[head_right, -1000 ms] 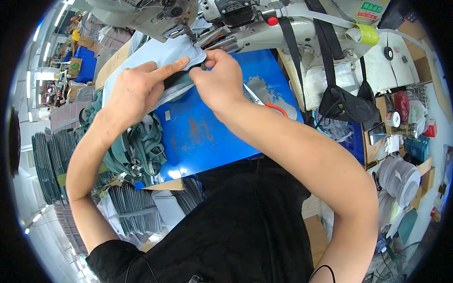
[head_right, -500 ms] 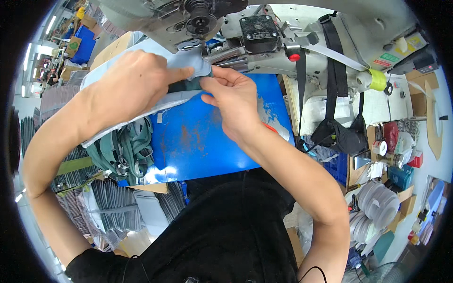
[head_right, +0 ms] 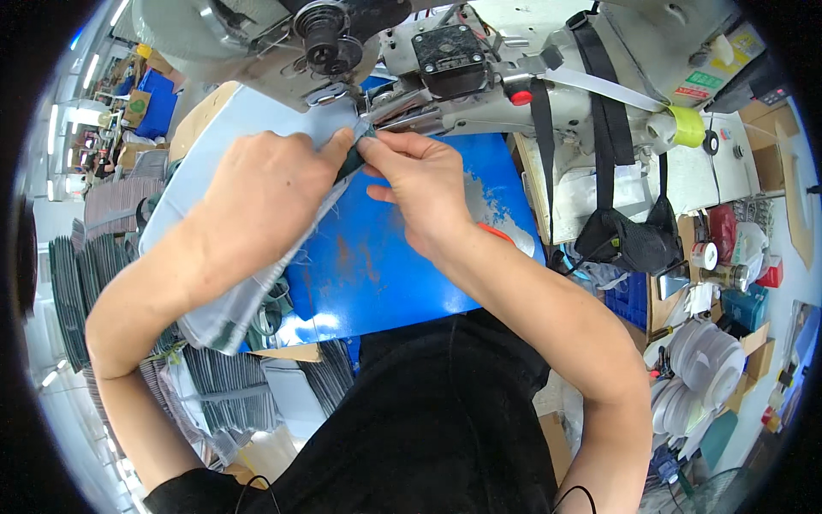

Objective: Sewing fabric straps onto leather pouch components using an industrial sewing machine.

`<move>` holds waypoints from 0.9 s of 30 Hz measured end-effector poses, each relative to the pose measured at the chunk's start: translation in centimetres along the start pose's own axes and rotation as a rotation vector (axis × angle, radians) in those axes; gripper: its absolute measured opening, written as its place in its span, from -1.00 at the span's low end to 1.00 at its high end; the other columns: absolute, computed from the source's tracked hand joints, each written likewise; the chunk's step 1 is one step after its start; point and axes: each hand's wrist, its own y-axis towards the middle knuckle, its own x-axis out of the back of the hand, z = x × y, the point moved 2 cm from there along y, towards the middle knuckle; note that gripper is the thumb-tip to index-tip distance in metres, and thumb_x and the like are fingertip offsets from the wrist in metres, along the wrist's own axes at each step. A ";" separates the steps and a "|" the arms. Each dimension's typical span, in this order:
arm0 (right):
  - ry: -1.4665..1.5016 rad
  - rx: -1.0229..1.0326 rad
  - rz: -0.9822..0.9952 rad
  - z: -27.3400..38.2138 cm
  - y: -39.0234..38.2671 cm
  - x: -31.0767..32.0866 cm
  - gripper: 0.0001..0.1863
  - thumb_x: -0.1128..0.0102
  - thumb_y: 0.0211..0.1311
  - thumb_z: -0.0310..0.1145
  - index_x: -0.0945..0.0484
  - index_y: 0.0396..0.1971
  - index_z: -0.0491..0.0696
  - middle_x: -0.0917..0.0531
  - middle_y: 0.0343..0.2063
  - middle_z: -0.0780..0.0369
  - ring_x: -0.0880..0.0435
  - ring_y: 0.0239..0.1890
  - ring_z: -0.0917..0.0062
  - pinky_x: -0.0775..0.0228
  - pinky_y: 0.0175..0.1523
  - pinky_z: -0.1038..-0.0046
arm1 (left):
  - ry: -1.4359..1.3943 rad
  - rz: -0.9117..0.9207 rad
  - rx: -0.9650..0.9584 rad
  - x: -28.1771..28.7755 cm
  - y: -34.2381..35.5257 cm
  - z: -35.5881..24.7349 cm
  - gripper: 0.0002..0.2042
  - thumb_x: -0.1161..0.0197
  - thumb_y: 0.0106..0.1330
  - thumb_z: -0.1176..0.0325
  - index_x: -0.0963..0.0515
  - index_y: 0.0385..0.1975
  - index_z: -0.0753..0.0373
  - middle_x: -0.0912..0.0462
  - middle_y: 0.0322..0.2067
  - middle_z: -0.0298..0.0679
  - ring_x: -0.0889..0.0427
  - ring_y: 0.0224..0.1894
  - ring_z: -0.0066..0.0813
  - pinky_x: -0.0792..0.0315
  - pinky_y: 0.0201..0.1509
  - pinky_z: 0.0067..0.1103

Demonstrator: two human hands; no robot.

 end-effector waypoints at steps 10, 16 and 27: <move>0.030 0.053 0.002 0.1 -0.3 0.0 -0.72 -0.46 0.28 -0.39 -0.70 -0.07 -0.18 -0.77 -0.27 0.25 -0.75 -0.25 0.59 -0.63 -0.25 0.50 | -0.073 0.021 0.226 -1.8 0.5 -3.2 -0.46 -0.23 0.21 0.49 -0.48 0.25 0.48 -0.70 -0.46 -0.09 -0.75 -0.46 -0.13 -0.59 -0.40 -0.37; 0.003 0.050 -0.006 0.0 -0.5 0.3 -0.76 -0.39 0.38 -0.39 -0.68 -0.04 -0.14 -0.77 -0.21 0.25 -0.74 -0.21 0.60 -0.58 -0.21 0.48 | -0.107 -0.007 0.324 -2.8 0.9 -4.4 -0.42 -0.25 0.19 0.47 -0.43 0.27 0.54 -0.72 -0.43 -0.08 -0.76 -0.45 -0.14 -0.60 -0.41 -0.36; 0.099 0.130 0.116 -0.9 1.0 2.0 -0.76 -0.36 0.37 -0.43 -0.69 -0.05 -0.23 -0.76 -0.25 0.25 -0.67 -0.31 0.67 -0.51 -0.19 0.59 | -0.426 -0.230 0.642 -4.9 3.4 -6.0 -0.78 -0.21 0.24 0.45 -0.41 -0.20 0.39 -0.71 -0.52 -0.02 -0.76 -0.45 -0.02 -0.60 -0.39 -0.23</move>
